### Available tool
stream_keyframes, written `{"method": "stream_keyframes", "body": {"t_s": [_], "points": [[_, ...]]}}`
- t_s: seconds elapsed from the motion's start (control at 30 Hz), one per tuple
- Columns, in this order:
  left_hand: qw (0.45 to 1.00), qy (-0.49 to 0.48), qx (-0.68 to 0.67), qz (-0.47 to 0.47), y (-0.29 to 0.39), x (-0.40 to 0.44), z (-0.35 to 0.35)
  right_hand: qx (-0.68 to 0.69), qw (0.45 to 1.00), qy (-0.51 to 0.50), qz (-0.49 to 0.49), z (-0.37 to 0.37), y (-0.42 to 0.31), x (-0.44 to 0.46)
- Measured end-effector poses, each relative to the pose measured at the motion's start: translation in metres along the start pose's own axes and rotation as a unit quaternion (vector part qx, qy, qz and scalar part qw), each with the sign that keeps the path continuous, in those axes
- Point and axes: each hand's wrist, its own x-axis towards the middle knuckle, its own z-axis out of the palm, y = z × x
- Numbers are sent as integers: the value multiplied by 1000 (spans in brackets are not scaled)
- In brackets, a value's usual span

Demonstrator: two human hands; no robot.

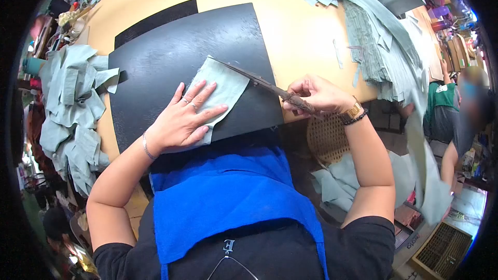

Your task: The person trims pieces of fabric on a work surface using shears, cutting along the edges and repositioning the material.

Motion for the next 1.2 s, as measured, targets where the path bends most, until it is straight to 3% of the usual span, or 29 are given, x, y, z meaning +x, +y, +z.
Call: {"method": "stream_keyframes", "body": {"t_s": [0.63,0.87,0.97,1.0,1.07,1.1,1.13,1.17,1.2], "points": [[999,34,28,22,0,-3,2,-113,993,-7,-26,-3,-14,19],[998,54,22,28,0,-5,5,-36,978,179,-98,-17,19,-7],[998,37,52,-13,1,-5,7,-164,935,305,-70,-34,39,-16],[991,87,61,-81,1,-5,11,-212,910,356,5,-29,28,-23],[957,184,79,-212,4,-8,22,-383,815,434,-38,-31,37,-23],[954,169,75,-236,5,-8,22,-462,752,467,-59,-27,35,-24],[951,155,71,-260,7,-8,22,-443,763,468,-52,-23,33,-28],[946,141,67,-285,8,-8,23,-462,740,482,-79,-19,30,-30],[939,188,67,-282,10,-7,27,-482,716,495,-105,-7,16,-29]]}}
